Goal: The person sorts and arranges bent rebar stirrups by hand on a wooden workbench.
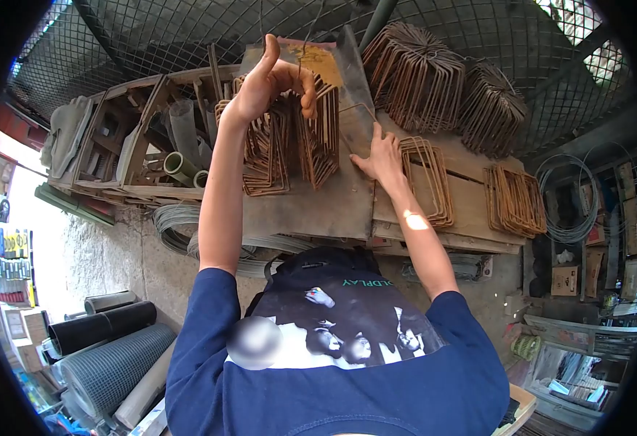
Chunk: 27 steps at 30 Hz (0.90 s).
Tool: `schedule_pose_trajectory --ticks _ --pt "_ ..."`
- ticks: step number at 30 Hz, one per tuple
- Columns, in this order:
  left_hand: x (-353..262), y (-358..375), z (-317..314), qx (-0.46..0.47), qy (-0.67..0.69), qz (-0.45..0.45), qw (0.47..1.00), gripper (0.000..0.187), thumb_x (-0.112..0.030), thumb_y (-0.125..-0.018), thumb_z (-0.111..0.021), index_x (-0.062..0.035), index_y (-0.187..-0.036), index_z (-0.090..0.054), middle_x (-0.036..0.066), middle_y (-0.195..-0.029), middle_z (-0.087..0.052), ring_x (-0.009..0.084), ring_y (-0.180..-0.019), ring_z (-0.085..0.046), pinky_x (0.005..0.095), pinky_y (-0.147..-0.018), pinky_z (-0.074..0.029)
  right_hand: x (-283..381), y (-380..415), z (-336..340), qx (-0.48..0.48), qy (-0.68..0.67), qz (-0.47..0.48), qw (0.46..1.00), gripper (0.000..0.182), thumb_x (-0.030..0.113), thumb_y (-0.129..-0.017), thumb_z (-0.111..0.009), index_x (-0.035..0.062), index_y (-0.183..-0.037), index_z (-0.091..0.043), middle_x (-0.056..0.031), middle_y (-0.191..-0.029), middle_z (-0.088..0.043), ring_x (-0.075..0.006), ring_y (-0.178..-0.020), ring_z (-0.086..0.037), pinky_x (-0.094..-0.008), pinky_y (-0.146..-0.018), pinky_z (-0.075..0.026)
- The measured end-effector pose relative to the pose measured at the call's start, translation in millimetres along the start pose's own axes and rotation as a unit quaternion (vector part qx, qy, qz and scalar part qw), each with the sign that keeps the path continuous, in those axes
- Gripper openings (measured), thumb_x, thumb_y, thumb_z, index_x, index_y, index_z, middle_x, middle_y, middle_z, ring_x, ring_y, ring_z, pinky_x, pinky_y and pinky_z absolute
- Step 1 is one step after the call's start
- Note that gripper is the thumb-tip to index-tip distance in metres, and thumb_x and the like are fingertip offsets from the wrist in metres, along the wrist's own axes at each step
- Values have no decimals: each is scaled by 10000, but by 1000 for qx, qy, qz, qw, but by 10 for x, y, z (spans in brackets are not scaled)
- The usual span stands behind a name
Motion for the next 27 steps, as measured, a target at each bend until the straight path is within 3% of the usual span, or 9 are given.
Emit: schedule_pose_trajectory --ticks 4,7,8,11,13,15,18,21,27 --pt "24 8 19 3 0 4 1000 999 -791 -826 -8 -5 -604 -583 120 -581 -592 240 -604 -606 336 -684 -487 -49 -27 97 8 -53 -12 998 924 371 -645 -833 -31 -1319 -343 -335 -1160 -480 -452 -1109 -483 -502 -947 -425" --pt "10 7 24 -7 -21 4 1000 1011 -801 -816 -6 -1 -614 -592 118 -589 -599 238 -618 -619 332 -690 -498 -186 -51 258 -48 -100 -12 994 906 369 -638 -841 -28 -1293 -356 -338 -1166 -490 -446 -1091 -513 -500 -923 -449" --pt "20 5 19 -4 -18 9 1000 1016 -803 -814 -5 0 -616 -594 118 -594 -602 236 -619 -622 330 -693 -500 -268 -55 386 -62 -173 -10 983 921 390 -643 -835 -24 -1304 -347 -333 -1179 -490 -436 -1102 -513 -493 -939 -449" --pt "42 0 32 -5 -20 12 1000 1026 -809 -807 -5 7 -626 -599 120 -607 -609 232 -619 -625 325 -692 -502 -97 146 1104 -91 -328 -50 939 960 446 -650 -820 -12 -1332 -323 -295 -1212 -492 -393 -1119 -523 -472 -984 -442" --pt "42 -3 25 0 -20 11 1000 1031 -811 -804 -8 12 -638 -605 122 -608 -610 236 -626 -628 323 -691 -503 -54 211 1464 -116 -480 23 869 958 461 -659 -805 -6 -1340 -320 -263 -1230 -493 -354 -1137 -522 -463 -1008 -433" --pt "-3 -4 -2 12 -30 3 999 1034 -808 -807 -11 21 -649 -608 130 -608 -611 242 -629 -630 322 -690 -502 134 340 1897 -157 -539 113 820 915 382 -671 -813 2 -1343 -322 -245 -1236 -492 -322 -1152 -518 -429 -993 -440" --pt "36 5 8 13 20 17 1000 1027 -792 -821 -10 30 -653 -603 148 -624 -621 253 -630 -630 335 -687 -504 314 384 2324 -209 -560 203 775 872 299 -672 -821 10 -1337 -336 -224 -1237 -498 -297 -1160 -515 -401 -982 -430" --pt "67 1 24 6 15 15 1000 1023 -790 -821 -10 25 -655 -605 152 -631 -626 255 -633 -633 338 -684 -507 487 382 2593 -230 -537 263 767 850 240 -658 -833 21 -1327 -357 -207 -1238 -505 -276 -1159 -518 -387 -983 -411" --pt "84 1 40 -3 10 27 1000 1038 -814 -802 -19 26 -642 -608 145 -637 -628 249 -638 -633 334 -687 -503 783 479 2550 -233 -430 303 818 857 208 -576 -845 24 -1290 -408 -148 -1197 -528 -245 -1108 -538 -373 -979 -407"
Point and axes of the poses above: each hand's wrist, its own y-axis away from the middle knuckle, its own z-axis out of the back of the hand, x = y × z, the point moved 3 cm from there along -y, towards the middle knuckle
